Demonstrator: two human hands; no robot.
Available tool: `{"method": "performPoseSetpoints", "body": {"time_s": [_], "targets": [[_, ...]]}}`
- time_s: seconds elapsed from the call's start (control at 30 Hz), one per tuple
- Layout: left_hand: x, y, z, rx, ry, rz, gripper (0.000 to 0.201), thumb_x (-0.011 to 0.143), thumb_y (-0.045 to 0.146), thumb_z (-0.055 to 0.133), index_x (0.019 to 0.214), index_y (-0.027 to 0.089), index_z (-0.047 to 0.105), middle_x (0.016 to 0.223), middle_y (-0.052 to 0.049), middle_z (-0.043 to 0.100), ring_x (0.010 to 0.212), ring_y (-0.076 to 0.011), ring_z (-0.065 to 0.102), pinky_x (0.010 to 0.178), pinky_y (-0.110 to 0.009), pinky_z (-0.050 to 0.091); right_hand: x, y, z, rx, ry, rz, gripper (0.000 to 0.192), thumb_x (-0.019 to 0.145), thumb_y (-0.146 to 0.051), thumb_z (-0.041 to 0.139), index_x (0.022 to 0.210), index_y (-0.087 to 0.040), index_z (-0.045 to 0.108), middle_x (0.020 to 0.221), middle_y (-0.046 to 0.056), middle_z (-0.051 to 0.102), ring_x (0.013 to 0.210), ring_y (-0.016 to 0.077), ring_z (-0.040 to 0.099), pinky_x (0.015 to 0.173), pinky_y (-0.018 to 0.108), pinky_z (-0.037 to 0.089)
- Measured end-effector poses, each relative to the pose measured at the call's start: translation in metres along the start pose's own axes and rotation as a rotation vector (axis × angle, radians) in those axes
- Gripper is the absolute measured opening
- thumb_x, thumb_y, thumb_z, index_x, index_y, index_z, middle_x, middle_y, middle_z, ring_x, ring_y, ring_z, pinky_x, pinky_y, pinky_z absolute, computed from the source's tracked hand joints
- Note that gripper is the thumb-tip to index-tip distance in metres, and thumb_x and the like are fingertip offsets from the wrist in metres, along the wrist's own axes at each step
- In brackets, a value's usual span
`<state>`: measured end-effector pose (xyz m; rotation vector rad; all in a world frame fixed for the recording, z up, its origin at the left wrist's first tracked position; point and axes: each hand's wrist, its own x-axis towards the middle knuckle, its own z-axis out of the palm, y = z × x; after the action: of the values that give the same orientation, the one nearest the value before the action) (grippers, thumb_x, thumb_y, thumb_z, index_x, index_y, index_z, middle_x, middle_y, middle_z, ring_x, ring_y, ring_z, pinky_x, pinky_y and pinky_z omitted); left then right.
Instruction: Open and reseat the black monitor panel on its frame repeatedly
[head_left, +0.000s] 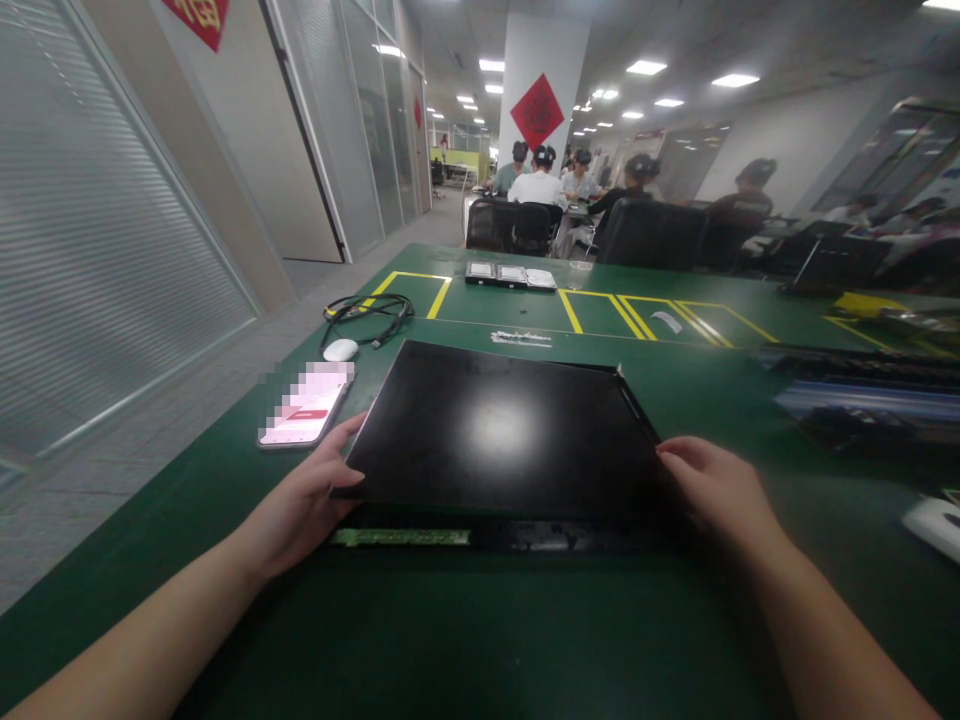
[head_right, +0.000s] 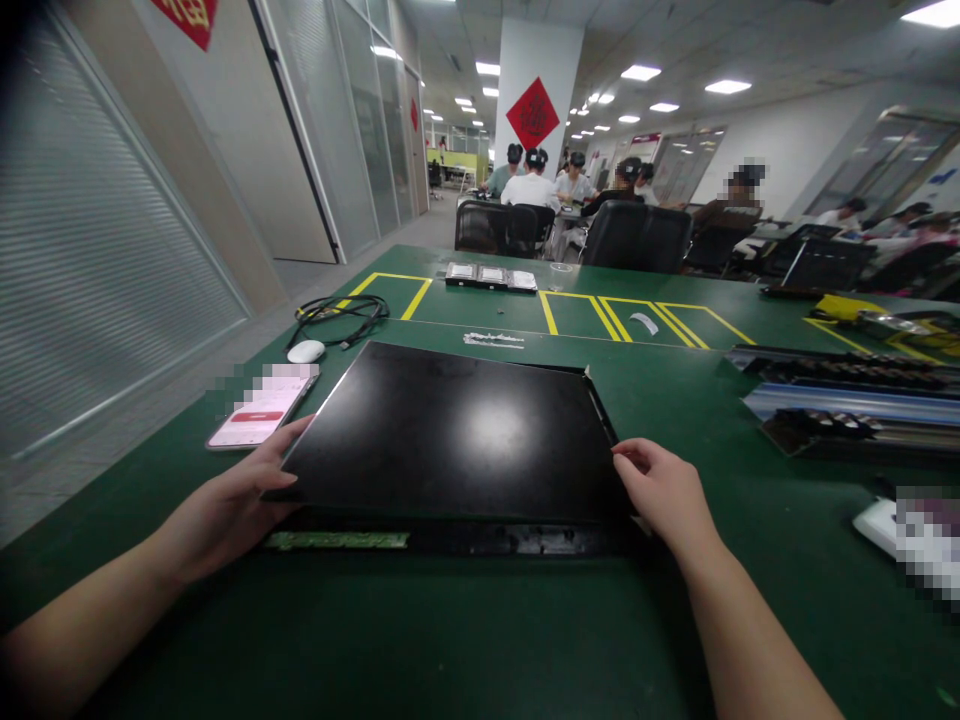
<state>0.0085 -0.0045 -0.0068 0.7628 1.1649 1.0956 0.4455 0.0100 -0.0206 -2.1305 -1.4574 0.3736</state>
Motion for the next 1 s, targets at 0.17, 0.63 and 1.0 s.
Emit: {"method": "performPoseSetpoints", "body": {"time_s": [0.17, 0.63, 1.0], "targets": [[0.0005, -0.0001, 0.0002, -0.001, 0.007, -0.004, 0.074, 0.066, 0.015, 0.068, 0.137, 0.03, 0.052, 0.12, -0.004, 0.074, 0.107, -0.031, 0.07, 0.078, -0.036, 0.06, 0.0014, 0.0038, 0.0014, 0.006, 0.0, -0.017, 0.029, 0.074, -0.043, 0.056, 0.082, -0.025, 0.076, 0.08, 0.005, 0.078, 0.075, 0.0256, 0.071, 0.067, 0.035, 0.052], [-0.0017, 0.0032, 0.0042, -0.045, 0.056, -0.027, 0.077, 0.062, 0.011, 0.061, 0.136, 0.028, 0.053, 0.12, -0.002, 0.073, 0.105, -0.0278, 0.069, 0.066, -0.031, 0.058, 0.0012, 0.0054, 0.0003, -0.008, -0.022, 0.014, 0.031, 0.075, -0.046, 0.054, 0.082, -0.025, 0.076, 0.082, 0.005, 0.077, 0.077, 0.0264, 0.07, 0.067, 0.036, 0.05], [-0.0018, 0.0041, 0.0039, -0.026, 0.057, -0.044, 0.072, 0.067, 0.016, 0.066, 0.137, 0.029, 0.052, 0.119, -0.003, 0.074, 0.103, -0.0293, 0.07, 0.07, -0.033, 0.058, 0.0013, 0.0019, 0.0015, -0.026, 0.009, -0.039, 0.029, 0.073, -0.044, 0.055, 0.08, -0.025, 0.076, 0.081, 0.004, 0.077, 0.078, 0.0255, 0.071, 0.071, 0.035, 0.051]]}}
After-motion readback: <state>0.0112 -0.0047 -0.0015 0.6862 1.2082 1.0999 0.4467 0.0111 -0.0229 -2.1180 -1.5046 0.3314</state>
